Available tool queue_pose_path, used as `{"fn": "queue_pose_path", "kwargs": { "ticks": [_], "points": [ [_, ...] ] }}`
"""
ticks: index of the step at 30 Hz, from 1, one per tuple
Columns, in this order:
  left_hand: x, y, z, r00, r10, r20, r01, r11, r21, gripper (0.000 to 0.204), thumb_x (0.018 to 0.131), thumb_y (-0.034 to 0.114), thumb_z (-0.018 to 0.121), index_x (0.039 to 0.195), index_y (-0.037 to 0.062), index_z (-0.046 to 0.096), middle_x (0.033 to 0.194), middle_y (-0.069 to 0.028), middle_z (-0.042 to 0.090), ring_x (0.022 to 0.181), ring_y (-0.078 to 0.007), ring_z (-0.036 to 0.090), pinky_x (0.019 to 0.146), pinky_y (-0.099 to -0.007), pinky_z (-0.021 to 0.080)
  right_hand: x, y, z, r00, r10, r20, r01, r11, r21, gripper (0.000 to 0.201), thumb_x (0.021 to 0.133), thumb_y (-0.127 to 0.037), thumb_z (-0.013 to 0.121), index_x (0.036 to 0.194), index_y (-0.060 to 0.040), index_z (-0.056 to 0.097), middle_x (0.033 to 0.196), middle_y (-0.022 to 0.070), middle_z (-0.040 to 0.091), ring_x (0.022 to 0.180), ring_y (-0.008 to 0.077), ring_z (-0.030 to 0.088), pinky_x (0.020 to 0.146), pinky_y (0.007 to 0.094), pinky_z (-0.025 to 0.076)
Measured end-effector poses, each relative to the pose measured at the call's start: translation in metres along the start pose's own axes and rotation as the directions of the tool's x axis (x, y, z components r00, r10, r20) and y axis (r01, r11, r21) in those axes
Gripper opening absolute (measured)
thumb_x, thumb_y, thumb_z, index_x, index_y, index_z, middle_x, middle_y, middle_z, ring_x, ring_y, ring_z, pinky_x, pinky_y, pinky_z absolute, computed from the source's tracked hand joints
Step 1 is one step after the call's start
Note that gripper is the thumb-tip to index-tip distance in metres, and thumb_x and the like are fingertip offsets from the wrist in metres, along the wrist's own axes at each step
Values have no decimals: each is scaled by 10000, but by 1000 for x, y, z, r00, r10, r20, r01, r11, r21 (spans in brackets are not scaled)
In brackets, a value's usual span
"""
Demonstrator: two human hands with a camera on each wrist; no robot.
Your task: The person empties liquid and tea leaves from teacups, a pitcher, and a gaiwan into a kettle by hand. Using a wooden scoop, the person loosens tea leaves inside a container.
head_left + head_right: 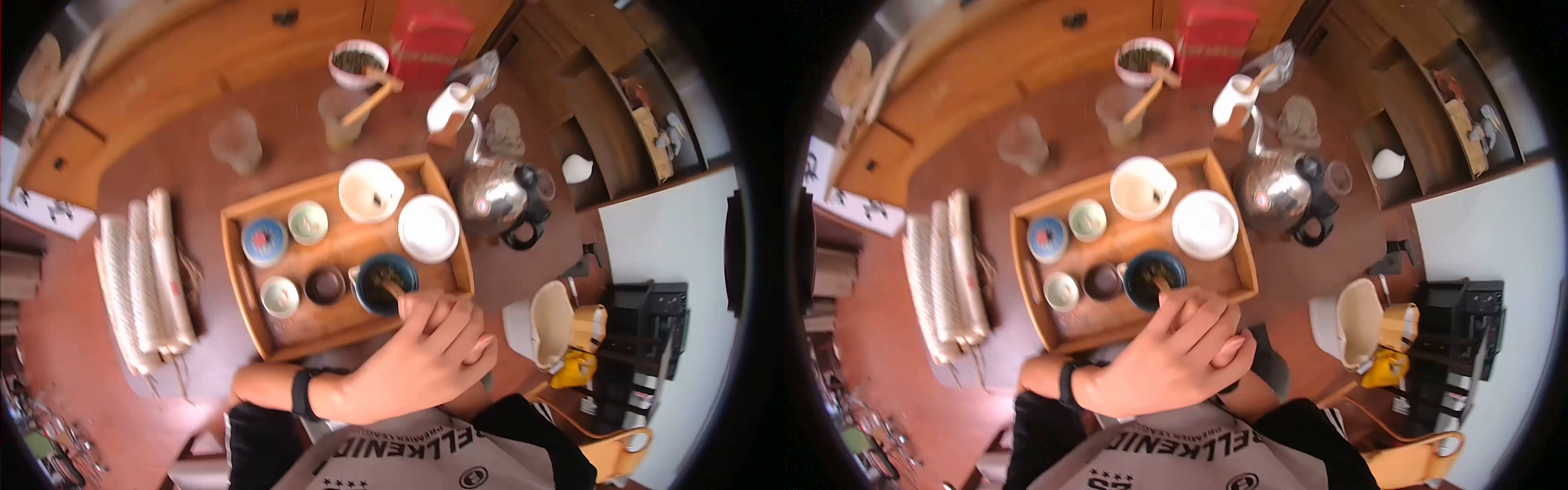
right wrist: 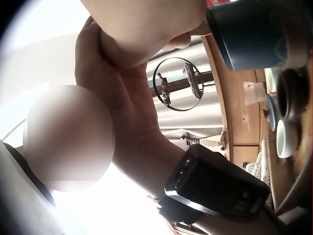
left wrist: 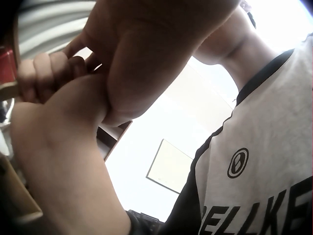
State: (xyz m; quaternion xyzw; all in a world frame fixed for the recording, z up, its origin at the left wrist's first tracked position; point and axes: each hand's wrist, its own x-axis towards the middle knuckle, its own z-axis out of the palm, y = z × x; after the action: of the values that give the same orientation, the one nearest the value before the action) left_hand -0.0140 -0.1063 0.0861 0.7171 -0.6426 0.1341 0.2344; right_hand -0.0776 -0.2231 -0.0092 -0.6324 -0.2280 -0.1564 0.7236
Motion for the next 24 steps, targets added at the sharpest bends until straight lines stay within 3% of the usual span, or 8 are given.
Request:
{"fn": "queue_pose_path", "kwargs": {
  "ticks": [3,6,9,10,11,13,16,24],
  "points": [
    [4,-1,-8,999,48,-5,-48,999,12,289,797,182,552,1069,90,588,1082,-116,589,1030,-257,575,878,-406,433,56,1,-11,974,-229,5,228,972,-62,300,978,-254,405,862,-29,566,827,81,599,680,234,579,612,349,467],
    [10,3,-14,999,50,-8,-50,999,-10,328,785,175,586,1100,85,584,1125,-116,588,1052,-256,579,901,-391,429,127,-14,-24,883,-467,49,470,876,-107,301,978,-254,404,867,-27,569,832,82,602,683,236,582,615,350,469],
    [6,5,-10,999,30,-27,-32,997,-73,382,769,168,639,1136,76,586,1148,-105,593,1066,-259,579,911,-386,430,173,-32,-24,791,-607,74,611,782,-124,303,978,-253,403,871,-26,572,836,84,606,686,238,585,617,351,472],
    [7,7,-11,999,33,-36,-35,998,-50,330,815,171,564,1127,63,572,1126,-112,588,1036,-264,562,935,-390,427,183,-38,-24,767,-636,81,641,757,-128,303,978,-253,403,872,-26,573,838,85,607,687,238,586,618,352,472],
    [7,8,-12,1000,13,-20,-14,999,-44,335,829,172,602,1145,65,581,1143,-92,596,1068,-245,563,926,-378,432,191,-42,-25,744,-662,90,668,732,-132,303,978,-253,403,874,-25,574,839,85,608,688,239,587,619,352,473],
    [11,9,-18,999,41,15,-40,998,-37,458,728,202,649,1156,59,571,1104,-146,560,1003,-322,535,850,-467,418,205,-51,-25,703,-703,107,710,690,-139,304,978,-252,402,877,-24,576,842,86,611,690,240,589,620,353,474],
    [10,12,-18,999,50,-16,-50,999,-14,401,750,188,629,1127,58,581,1067,-131,574,984,-314,542,837,-446,423,221,-61,-25,664,-737,129,748,648,-148,306,978,-251,401,881,-23,579,847,88,614,693,242,592,623,354,477],
    [9,18,-21,1000,11,-18,-12,999,-41,315,787,164,603,1085,59,609,1007,-141,579,947,-327,546,820,-461,427,233,-73,-22,636,-754,162,771,612,-179,311,979,-250,398,892,-19,588,858,92,624,700,247,599,630,357,483]
  ]
}}
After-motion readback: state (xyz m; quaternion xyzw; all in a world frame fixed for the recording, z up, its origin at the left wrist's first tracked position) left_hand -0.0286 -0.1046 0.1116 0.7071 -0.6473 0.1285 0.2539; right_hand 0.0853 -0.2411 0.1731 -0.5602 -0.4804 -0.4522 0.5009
